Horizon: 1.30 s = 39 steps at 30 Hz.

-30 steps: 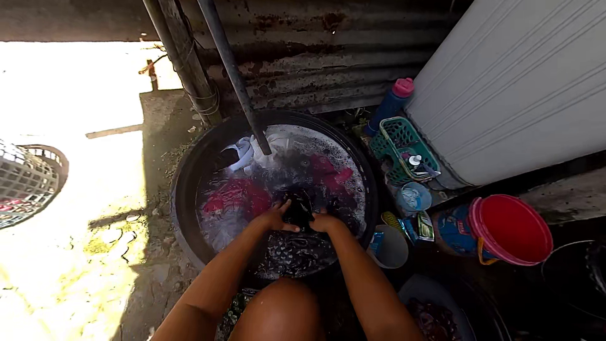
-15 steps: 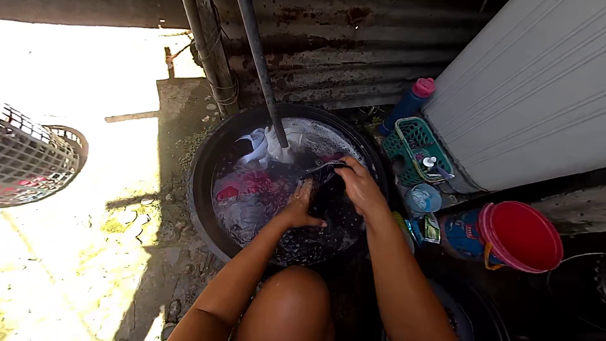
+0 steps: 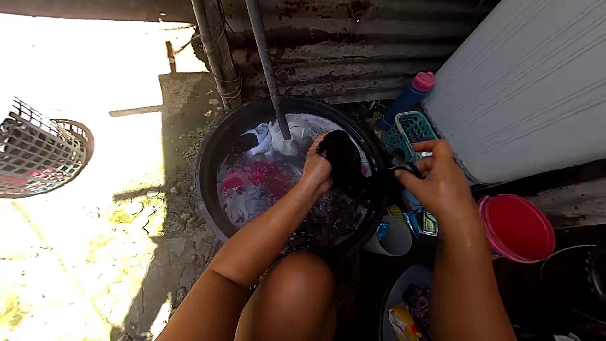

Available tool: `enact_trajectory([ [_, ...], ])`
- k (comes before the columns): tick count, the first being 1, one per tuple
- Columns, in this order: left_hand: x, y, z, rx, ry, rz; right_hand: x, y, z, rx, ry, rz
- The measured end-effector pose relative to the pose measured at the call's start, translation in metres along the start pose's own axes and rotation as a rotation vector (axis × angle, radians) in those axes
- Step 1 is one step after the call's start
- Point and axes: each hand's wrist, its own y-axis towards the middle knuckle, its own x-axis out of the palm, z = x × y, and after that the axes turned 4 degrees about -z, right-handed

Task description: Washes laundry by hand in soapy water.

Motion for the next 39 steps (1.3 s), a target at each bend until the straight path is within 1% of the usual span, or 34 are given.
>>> enact_trajectory([
  [2,0.03,-0.007,0.013,-0.01,-0.033,-0.123,0.065,0.002,0.027,0.089,0.106,-0.245],
  [3,0.04,-0.01,0.016,-0.02,-0.047,-0.199,0.094,0.0,0.035,0.143,0.229,-0.297],
  [4,0.047,-0.013,0.018,-0.024,-0.077,-0.268,0.118,-0.002,0.035,0.208,0.422,-0.259],
  [5,0.049,-0.016,0.019,-0.025,-0.118,-0.325,0.134,-0.003,0.029,0.29,0.688,-0.164],
  [6,0.047,-0.018,0.02,-0.032,-0.173,-0.341,0.144,-0.001,0.02,0.372,0.96,-0.044],
  [7,0.039,-0.02,0.02,-0.033,-0.221,-0.32,0.145,0.001,0.011,0.447,1.149,0.086],
  [8,0.022,-0.018,0.016,-0.016,-0.251,-0.292,0.139,0.006,0.005,0.483,1.264,0.183],
  [9,-0.003,-0.013,0.01,0.014,-0.252,-0.274,0.132,0.014,0.001,0.467,1.3,0.265],
  [10,-0.033,-0.01,0.003,0.034,-0.183,-0.29,0.123,0.022,0.0,0.396,1.299,0.314],
  [11,-0.062,-0.01,-0.005,0.008,-0.071,-0.301,0.115,0.031,0.0,0.278,1.257,0.365],
  [12,-0.087,-0.016,-0.013,-0.09,0.027,-0.311,0.11,0.039,-0.003,0.156,1.194,0.418],
  [13,-0.105,-0.026,-0.023,-0.235,0.063,-0.343,0.108,0.045,-0.007,0.028,1.116,0.446],
  [14,-0.114,-0.032,-0.032,-0.367,0.015,-0.381,0.108,0.048,-0.013,-0.099,1.036,0.466],
  [15,-0.112,-0.034,-0.038,-0.462,-0.064,-0.411,0.11,0.049,-0.018,-0.222,0.969,0.464],
  [16,-0.102,-0.033,-0.038,-0.507,-0.115,-0.431,0.113,0.046,-0.022,-0.336,0.92,0.426],
  [17,-0.09,-0.027,-0.035,-0.49,-0.171,-0.424,0.118,0.041,-0.025,-0.423,0.902,0.37],
  [18,-0.079,-0.019,-0.029,-0.423,-0.211,-0.38,0.125,0.035,-0.027,-0.474,0.918,0.331],
  [19,-0.072,-0.009,-0.023,-0.327,-0.223,-0.319,0.134,0.027,-0.027,-0.477,0.984,0.312],
  [20,-0.067,0.0,-0.019,-0.206,-0.203,-0.311,0.142,0.019,-0.025,-0.442,1.084,0.295],
  [21,-0.065,0.008,-0.017,-0.095,-0.158,-0.324,0.149,0.011,-0.021,-0.364,1.2,0.29],
  [22,-0.063,0.015,-0.015,-0.01,-0.069,-0.341,0.153,0.006,-0.019,-0.234,1.315,0.3],
  [24,-0.053,0.017,-0.012,0.145,0.205,-0.319,0.16,0.002,-0.015,0.098,1.449,0.317],
  [26,-0.046,0.012,-0.013,0.282,0.461,-0.31,0.162,0.0,-0.015,0.392,1.466,0.264],
  [28,-0.041,0.005,-0.018,0.376,0.647,-0.321,0.16,-0.001,-0.019,0.671,1.429,0.168],
  [29,-0.04,0.002,-0.022,0.415,0.722,-0.351,0.165,0.0,-0.015,0.745,1.436,0.124],
  [31,-0.04,-0.003,-0.034,0.488,0.806,-0.471,0.173,-0.003,0.0,0.762,1.467,0.03],
  [32,-0.04,-0.006,-0.04,0.515,0.818,-0.533,0.181,-0.004,0.013,0.724,1.468,-0.039],
  [34,-0.041,-0.014,-0.054,0.493,0.796,-0.613,0.182,-0.01,0.035,0.651,1.387,-0.162],
  [35,-0.043,-0.018,-0.061,0.442,0.788,-0.63,0.175,-0.015,0.044,0.642,1.27,-0.182],
  [37,-0.052,-0.017,-0.063,0.266,0.826,-0.674,0.145,-0.024,0.062,0.566,1.012,-0.169],
  [38,-0.063,-0.014,-0.06,0.165,0.9,-0.668,0.12,-0.032,0.071,0.49,0.874,-0.138],
  [39,-0.081,-0.007,-0.052,0.072,1.024,-0.608,0.094,-0.043,0.087,0.393,0.728,-0.103],
])
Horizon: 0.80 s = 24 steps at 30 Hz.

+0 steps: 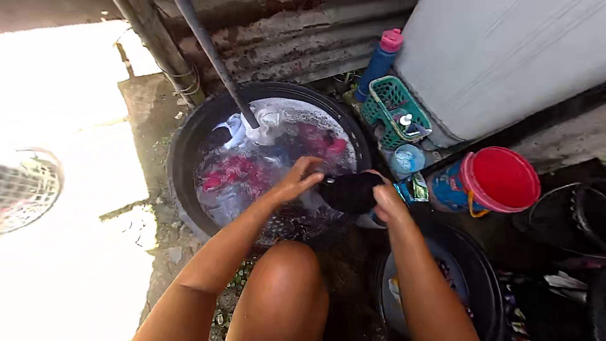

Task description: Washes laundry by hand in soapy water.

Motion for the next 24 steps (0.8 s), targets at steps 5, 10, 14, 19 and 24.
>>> enact_trajectory([
  [5,-0.108,-0.064,-0.102,-0.869,0.404,0.269,-0.15,-0.078,0.036,0.026,-0.609,0.056],
  [10,-0.112,-0.08,-0.137,-0.967,0.134,0.301,-0.18,-0.095,0.135,0.649,-0.955,-0.281],
  [14,-0.132,-0.061,-0.014,-0.562,-0.112,0.355,-0.153,-0.078,0.102,0.272,-0.634,-0.286],
  [19,-0.148,-0.034,0.131,-0.049,-0.275,0.352,-0.013,-0.017,-0.023,-0.205,-0.441,-0.352],
  [24,-0.157,-0.022,0.216,0.259,-0.426,0.254,0.112,0.033,-0.068,-0.475,-0.172,-0.354],
])
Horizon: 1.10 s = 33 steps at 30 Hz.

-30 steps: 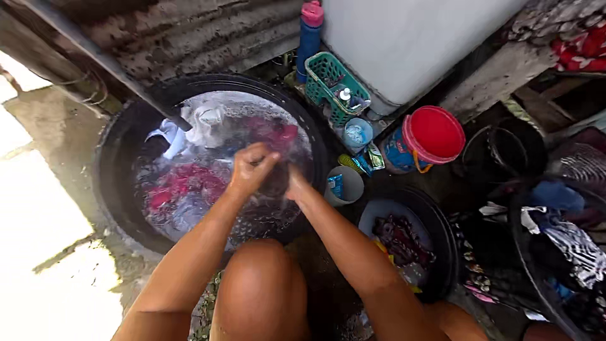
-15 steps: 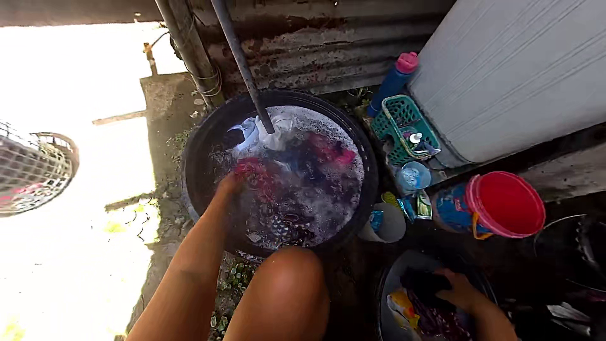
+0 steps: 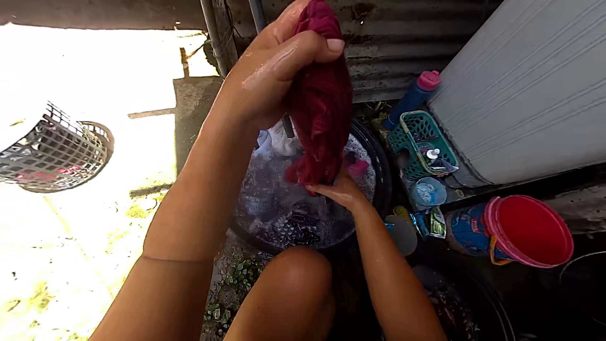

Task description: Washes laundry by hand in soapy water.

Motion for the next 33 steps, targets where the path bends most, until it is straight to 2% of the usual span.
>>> enact_trajectory([
  [2,-0.014,-0.004,0.003,-0.051,0.075,-0.002,0.002,0.005,0.0,0.014,0.136,0.131],
  [5,-0.055,-0.037,-0.03,-0.314,0.29,0.046,-0.046,-0.01,0.021,0.112,0.056,0.08],
  [8,-0.096,-0.08,-0.101,-0.638,0.408,0.074,-0.072,-0.013,0.04,0.245,-0.038,0.082],
  [11,-0.117,-0.113,-0.175,-0.83,0.564,0.117,-0.063,-0.001,0.055,0.337,-0.171,0.054],
  [13,-0.107,-0.123,-0.212,-0.871,0.752,0.034,-0.043,0.009,0.068,0.436,-0.322,-0.026],
  [15,-0.077,-0.126,-0.247,-0.906,0.853,-0.181,-0.009,0.019,0.086,0.587,-0.465,-0.173],
  [18,-0.034,-0.116,-0.295,-1.032,0.855,-0.464,0.039,0.022,0.121,0.821,-0.683,-0.399],
  [21,-0.022,-0.12,-0.334,-1.147,0.849,-0.539,0.066,-0.001,0.128,0.883,-0.693,-0.497],
  [24,-0.009,-0.125,-0.325,-1.223,0.841,-0.52,0.068,-0.004,0.123,0.845,-0.682,-0.508],
  [25,-0.005,-0.122,-0.313,-1.253,0.869,-0.515,0.062,-0.001,0.121,0.806,-0.654,-0.462],
  [26,-0.003,-0.118,-0.3,-1.245,0.895,-0.506,0.055,0.003,0.118,0.756,-0.567,-0.34],
  [29,0.007,-0.125,-0.278,-0.947,0.773,-0.333,0.028,0.01,0.074,0.534,-0.079,-0.031],
  [31,0.024,-0.132,-0.281,-0.778,0.65,-0.154,0.012,0.001,0.022,0.285,0.119,0.032],
  [33,0.036,-0.13,-0.286,-0.585,0.558,0.108,-0.004,-0.01,-0.023,0.022,0.295,0.084],
])
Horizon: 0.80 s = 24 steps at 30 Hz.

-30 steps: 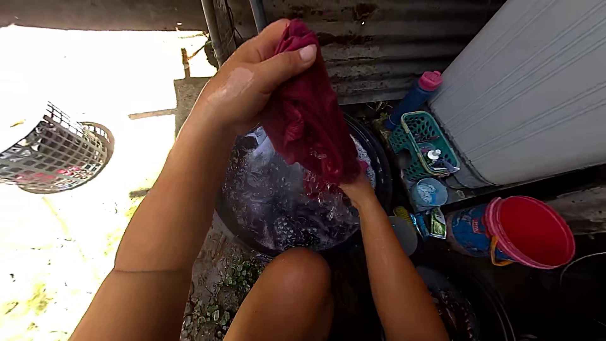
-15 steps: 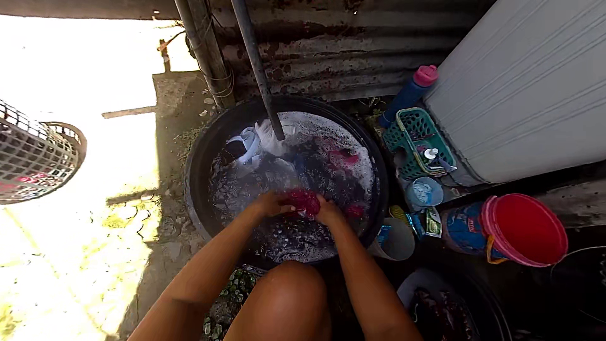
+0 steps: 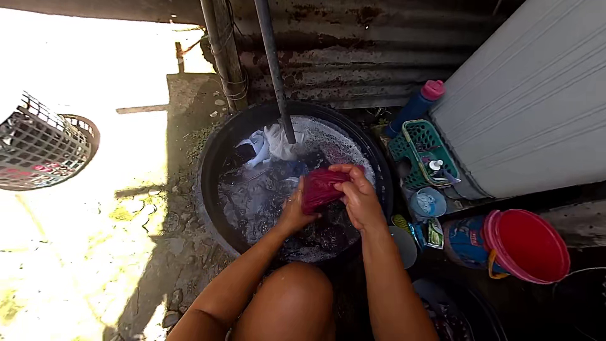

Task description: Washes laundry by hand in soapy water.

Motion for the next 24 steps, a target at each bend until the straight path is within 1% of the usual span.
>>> enact_trajectory([
  [2,-0.004,0.006,0.03,0.098,-0.317,0.279,-0.008,-0.007,-0.028,-0.201,0.187,0.11],
  [3,-0.01,0.01,0.052,0.128,-0.525,0.371,-0.012,-0.008,-0.029,-0.267,0.27,0.219],
  [4,-0.016,0.015,0.078,0.153,-0.749,0.413,-0.014,-0.007,-0.023,-0.303,0.339,0.34],
  [5,-0.021,0.019,0.105,0.164,-0.939,0.421,-0.013,-0.003,-0.009,-0.298,0.399,0.436],
  [6,-0.023,0.021,0.129,0.178,-1.071,0.402,-0.009,-0.001,0.007,-0.24,0.46,0.47],
  [8,-0.014,0.023,0.161,0.255,-1.195,0.328,0.007,0.004,0.032,-0.03,0.637,0.42],
  [9,-0.004,0.026,0.166,0.313,-1.209,0.292,0.013,0.006,0.036,0.031,0.718,0.394],
  [10,0.006,0.029,0.165,0.354,-1.203,0.274,0.012,0.008,0.036,0.017,0.786,0.366],
  [11,0.012,0.033,0.16,0.372,-1.186,0.258,0.007,0.013,0.03,-0.031,0.827,0.38],
  [13,0.014,0.028,0.137,0.353,-1.084,0.172,-0.01,0.022,0.017,-0.143,0.826,0.439],
  [15,0.004,0.016,0.104,0.285,-0.903,0.009,-0.024,0.031,0.009,-0.182,0.587,0.597],
  [16,-0.002,0.011,0.088,0.201,-0.855,-0.138,-0.026,0.034,0.005,-0.185,0.429,0.67],
  [17,-0.007,0.007,0.076,0.106,-0.884,-0.304,-0.025,0.035,0.003,-0.182,0.27,0.691],
  [18,-0.008,0.005,0.067,0.043,-0.989,-0.463,-0.019,0.033,0.003,-0.176,0.121,0.667],
  [19,-0.007,0.005,0.062,0.018,-1.124,-0.561,-0.012,0.029,0.006,-0.172,0.007,0.624],
  [20,-0.007,0.008,0.065,0.002,-1.227,-0.572,-0.004,0.026,0.012,-0.18,-0.047,0.577],
  [21,-0.009,0.013,0.073,-0.037,-1.294,-0.49,0.004,0.023,0.019,-0.181,-0.057,0.539],
  [22,-0.012,0.019,0.085,-0.101,-1.316,-0.341,0.011,0.02,0.026,-0.164,-0.025,0.519],
  [23,-0.015,0.026,0.09,-0.106,-1.3,-0.212,0.016,0.018,0.034,-0.141,0.037,0.523],
  [24,-0.016,0.03,0.092,-0.069,-1.238,-0.106,0.019,0.018,0.041,-0.114,0.118,0.55],
])
